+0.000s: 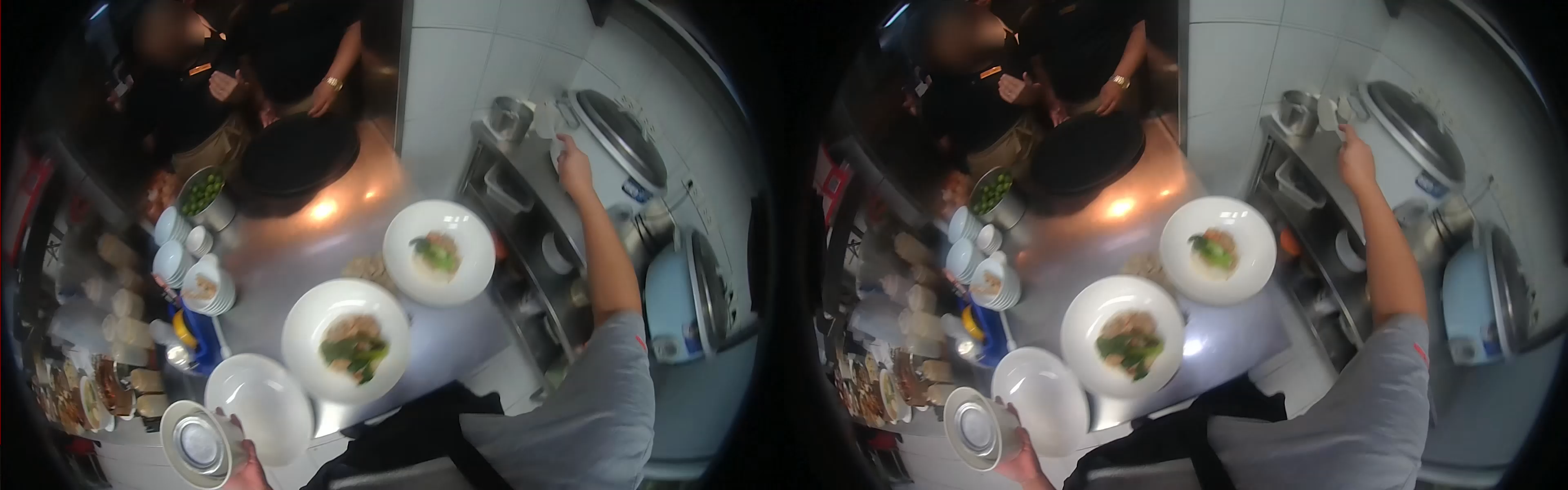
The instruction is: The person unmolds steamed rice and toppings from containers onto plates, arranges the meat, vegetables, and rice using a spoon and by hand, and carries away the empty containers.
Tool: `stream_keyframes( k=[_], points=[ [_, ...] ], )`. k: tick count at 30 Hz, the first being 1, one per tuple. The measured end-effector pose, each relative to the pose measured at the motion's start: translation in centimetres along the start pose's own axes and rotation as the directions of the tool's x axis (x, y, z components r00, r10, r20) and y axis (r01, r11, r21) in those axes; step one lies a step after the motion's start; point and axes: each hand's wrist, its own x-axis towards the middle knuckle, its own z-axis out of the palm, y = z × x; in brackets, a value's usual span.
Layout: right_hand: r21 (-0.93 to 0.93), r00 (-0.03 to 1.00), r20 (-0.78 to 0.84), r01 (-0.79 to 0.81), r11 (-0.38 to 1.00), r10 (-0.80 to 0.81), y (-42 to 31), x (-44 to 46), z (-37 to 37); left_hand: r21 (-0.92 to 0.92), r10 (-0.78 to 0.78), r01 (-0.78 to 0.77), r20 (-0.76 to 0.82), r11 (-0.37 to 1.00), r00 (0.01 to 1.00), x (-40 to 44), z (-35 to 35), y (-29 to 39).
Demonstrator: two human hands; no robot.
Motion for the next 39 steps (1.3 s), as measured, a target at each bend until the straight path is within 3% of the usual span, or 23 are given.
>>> stream_keyframes(
  k=[2,5,6,8,9,10,11,12,14,15,16,17,18,19,21,24,25,28,33,36,39],
  points=[
    [-0.192,0.998,0.021,0.059,0.98,-0.056,4.3,7.7,5.7,0.034,0.078,-0.077,-0.019,0.996,0.997,0.9,0.5,-5.0],
    [-0.32,0.998,0.07,0.029,0.947,-0.006,10.4,16.9,13.8,0.015,0.136,-0.135,-0.1,0.991,0.986,0.8,2.3,-11.6],
    [-0.406,0.983,0.153,0.154,0.901,-0.099,12.5,19.7,15.7,-0.004,0.149,-0.151,-0.15,0.988,0.977,0.3,2.8,-13.3],
    [-0.604,0.932,0.349,0.307,0.736,-0.102,16.2,24.8,19.1,-0.096,0.153,-0.19,-0.303,0.977,0.941,0.3,5.1,-16.4],
    [-0.519,0.98,0.171,0.178,0.836,-0.103,19.7,27.2,22.5,-0.135,0.136,-0.17,-0.227,0.976,0.964,0.2,4.9,-17.3],
    [-0.667,0.968,0.237,0.099,0.739,0.085,9.4,22.9,16.3,-0.161,0.114,-0.14,-0.159,0.977,0.981,0.0,4.5,-18.2],
    [-0.629,0.981,0.159,0.185,0.755,-0.108,7.5,21.3,15.9,-0.086,0.079,-0.085,-0.066,0.993,0.995,0.3,5.3,-19.0],
    [-0.585,0.957,0.06,0.265,0.767,-0.284,6.6,19.4,16.7,-0.119,0.065,-0.075,-0.081,0.99,0.995,1.0,7.2,-20.1],
    [-0.125,0.887,0.287,0.41,0.904,-0.362,6.8,13.9,17.2,-0.084,0.055,-0.06,-0.052,0.995,0.997,1.3,8.9,-21.1],
    [0.376,0.861,0.295,0.295,0.878,-0.415,7.9,7.7,17.7,-0.076,0.093,-0.099,-0.085,0.992,0.992,1.1,8.9,-21.3],
    [0.402,0.717,0.65,-0.042,0.915,-0.252,6.8,2.0,15.5,-0.087,0.104,-0.112,-0.091,0.99,0.99,0.7,9.5,-21.6],
    [0.33,0.408,0.898,-0.374,0.867,-0.166,8.1,-3.9,15.1,-0.077,0.109,-0.116,-0.094,0.99,0.99,0.4,10.4,-22.0],
    [0.112,0.073,0.994,-0.702,0.703,-0.086,5.3,-8.5,12.6,-0.067,0.113,-0.12,-0.097,0.99,0.989,0.1,11.3,-22.4],
    [-0.032,-0.141,0.968,-0.889,0.456,-0.206,5.4,-12.9,12.5,-0.039,0.106,-0.11,-0.101,0.993,0.989,-0.3,12.0,-22.7],
    [0.135,0.141,0.943,-0.99,-0.041,-0.302,2.3,-19.7,12.9,-0.07,0.139,-0.157,-0.206,0.985,0.969,-1.4,12.3,-23.3],
    [0.329,0.317,0.925,-0.944,0.025,-0.208,-2.6,-18.7,14.5,-0.01,0.14,-0.144,-0.186,0.989,0.972,-3.2,12.1,-23.6],
    [0.346,0.334,0.908,-0.938,0.002,-0.254,-4.0,-17.8,15.8,0.013,0.142,-0.142,-0.148,0.99,0.979,-4.0,11.7,-23.5],
    [0.357,0.312,0.863,-0.933,0.042,-0.397,-7.7,-14.2,20.8,0.011,0.169,-0.17,-0.147,0.985,0.974,-6.4,10.7,-23.3],
    [0.313,0.159,0.836,-0.924,0.22,-0.525,-14.8,-9.6,27.0,0.012,0.215,-0.215,-0.118,0.977,0.969,-8.3,9.6,-21.4],
    [0.365,0.16,0.789,-0.899,0.242,-0.593,-20.1,-9.9,28.3,0.001,0.232,-0.234,-0.14,0.972,0.963,-8.5,8.4,-20.1],
    [0.362,0.143,0.805,-0.887,0.285,-0.576,-25.2,-11.2,29.7,0.071,0.297,-0.289,-0.281,0.955,0.913,-7.8,6.3,-19.0]
  ],
)
